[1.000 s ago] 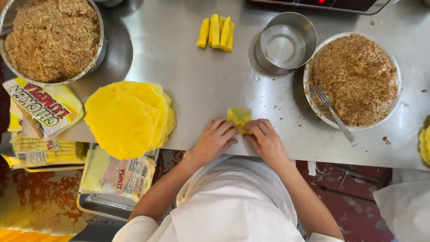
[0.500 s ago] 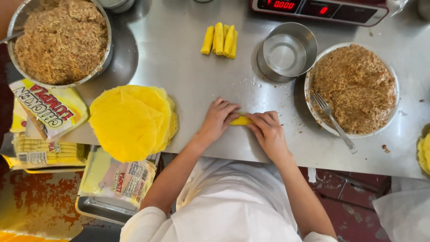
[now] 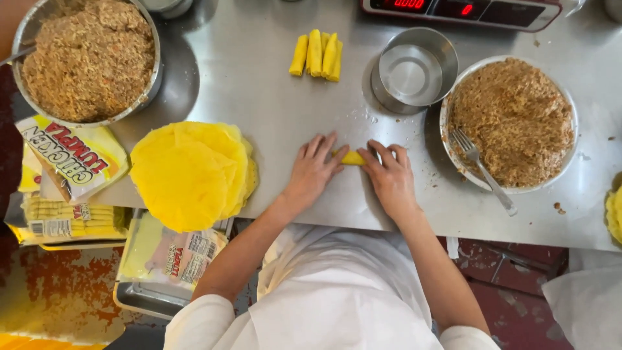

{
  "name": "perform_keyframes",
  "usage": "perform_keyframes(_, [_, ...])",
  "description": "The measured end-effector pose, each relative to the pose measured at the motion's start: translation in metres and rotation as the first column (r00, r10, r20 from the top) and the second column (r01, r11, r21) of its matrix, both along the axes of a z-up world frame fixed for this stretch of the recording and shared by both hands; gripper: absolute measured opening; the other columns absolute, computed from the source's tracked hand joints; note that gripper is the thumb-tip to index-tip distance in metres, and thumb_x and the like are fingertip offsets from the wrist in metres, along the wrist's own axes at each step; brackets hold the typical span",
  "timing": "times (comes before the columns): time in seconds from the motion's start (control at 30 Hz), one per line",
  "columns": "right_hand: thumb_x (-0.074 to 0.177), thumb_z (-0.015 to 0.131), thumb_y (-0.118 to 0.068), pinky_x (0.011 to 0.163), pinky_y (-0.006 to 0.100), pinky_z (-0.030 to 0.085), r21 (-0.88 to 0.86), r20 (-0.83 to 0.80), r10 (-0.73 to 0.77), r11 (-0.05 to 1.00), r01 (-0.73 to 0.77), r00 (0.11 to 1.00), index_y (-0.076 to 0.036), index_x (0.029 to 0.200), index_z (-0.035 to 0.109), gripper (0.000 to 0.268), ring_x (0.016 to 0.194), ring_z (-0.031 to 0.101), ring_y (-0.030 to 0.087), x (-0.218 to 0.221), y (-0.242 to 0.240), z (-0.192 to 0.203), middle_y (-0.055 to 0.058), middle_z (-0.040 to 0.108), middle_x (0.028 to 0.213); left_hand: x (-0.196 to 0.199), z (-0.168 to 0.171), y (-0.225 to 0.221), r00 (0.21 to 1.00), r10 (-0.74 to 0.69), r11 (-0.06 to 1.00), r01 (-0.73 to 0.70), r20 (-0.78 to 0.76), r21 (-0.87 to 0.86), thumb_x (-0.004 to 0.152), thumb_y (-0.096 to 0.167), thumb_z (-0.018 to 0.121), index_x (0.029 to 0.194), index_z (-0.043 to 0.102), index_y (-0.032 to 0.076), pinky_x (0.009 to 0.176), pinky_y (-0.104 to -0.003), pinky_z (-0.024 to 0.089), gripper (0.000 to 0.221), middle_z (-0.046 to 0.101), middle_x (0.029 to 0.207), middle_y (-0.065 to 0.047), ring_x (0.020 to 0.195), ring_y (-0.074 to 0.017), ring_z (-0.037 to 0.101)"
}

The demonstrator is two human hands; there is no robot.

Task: The person prepares lumpias by placing filling onto yellow wrappers using a fork and then rolling them into cylinders.

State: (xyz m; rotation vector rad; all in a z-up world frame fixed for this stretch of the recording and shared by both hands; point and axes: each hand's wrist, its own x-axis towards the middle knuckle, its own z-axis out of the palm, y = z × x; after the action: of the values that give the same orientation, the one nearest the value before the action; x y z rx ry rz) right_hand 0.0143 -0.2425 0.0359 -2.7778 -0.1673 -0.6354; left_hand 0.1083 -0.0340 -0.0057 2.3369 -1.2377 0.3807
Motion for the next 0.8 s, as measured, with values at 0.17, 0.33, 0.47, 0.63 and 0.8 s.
perform_keyframes(0.17, [0.101, 0.071, -0.017, 0.096, 0.044, 0.056, 0.086, -0.047, 0.101, 0.992, -0.097, 0.994, -0.011, 0.124, 0.076, 0.024, 0.110, 0.060, 0.032, -0.012, -0.001, 0.003, 0.009, 0.066, 0.118, -0.006, 0.000, 0.008, 0.987, -0.122, 0.989, 0.113, -0.100, -0.092, 0.104, 0.033, 0.063, 0.124, 0.070, 0.009, 0.097, -0.050, 0.049, 0.032, 0.060, 0.123, -0.014, 0.120, -0.0389, 0.055])
perform_keyframes(0.33, [0.101, 0.071, -0.021, 0.093, 0.037, 0.059, 0.278, -0.176, 0.169, 0.954, -0.116, 0.970, -0.012, 0.118, 0.075, 0.020, 0.102, 0.067, 0.026, -0.031, 0.008, 0.017, 0.004, 0.066, 0.104, -0.032, 0.017, 0.022, 0.966, -0.177, 0.974, 0.144, -0.186, -0.176, 0.105, 0.025, 0.066, 0.128, 0.070, 0.009, 0.088, -0.038, 0.054, 0.028, 0.061, 0.101, -0.004, 0.101, -0.0250, 0.063])
perform_keyframes(0.47, [0.105, 0.071, -0.024, 0.086, 0.036, 0.061, 0.411, -0.202, 0.042, 0.911, 0.046, 0.978, -0.016, 0.109, 0.077, 0.010, 0.094, 0.071, 0.024, -0.017, 0.005, 0.004, 0.001, 0.064, 0.096, -0.025, 0.020, 0.009, 0.980, -0.107, 0.971, 0.067, -0.166, -0.229, 0.103, 0.015, 0.065, 0.112, 0.072, 0.005, 0.090, -0.043, 0.054, 0.015, 0.063, 0.106, -0.010, 0.108, -0.0323, 0.062])
perform_keyframes(0.63, [0.107, 0.068, -0.025, 0.078, 0.040, 0.061, 0.478, -0.215, 0.045, 0.876, 0.065, 0.976, -0.015, 0.114, 0.081, 0.017, 0.083, 0.071, 0.027, -0.006, -0.001, 0.011, 0.005, 0.065, 0.091, -0.019, 0.017, -0.014, 0.956, -0.227, 0.960, 0.187, -0.185, -0.210, 0.095, 0.018, 0.075, 0.118, 0.070, 0.001, 0.090, -0.044, 0.055, 0.029, 0.061, 0.107, -0.013, 0.104, -0.0347, 0.062])
perform_keyframes(0.8, [0.102, 0.073, -0.024, 0.069, 0.039, 0.059, 0.537, -0.232, 0.077, 0.841, 0.062, 0.970, -0.014, 0.128, 0.077, 0.028, 0.076, 0.070, 0.027, -0.008, -0.007, 0.019, 0.010, 0.068, 0.088, 0.032, 0.034, -0.004, 0.903, 0.175, 0.952, -0.256, -0.391, -0.166, 0.094, 0.020, 0.078, 0.116, 0.075, 0.005, 0.082, -0.042, 0.059, 0.027, 0.071, 0.096, -0.013, 0.094, -0.0335, 0.071])
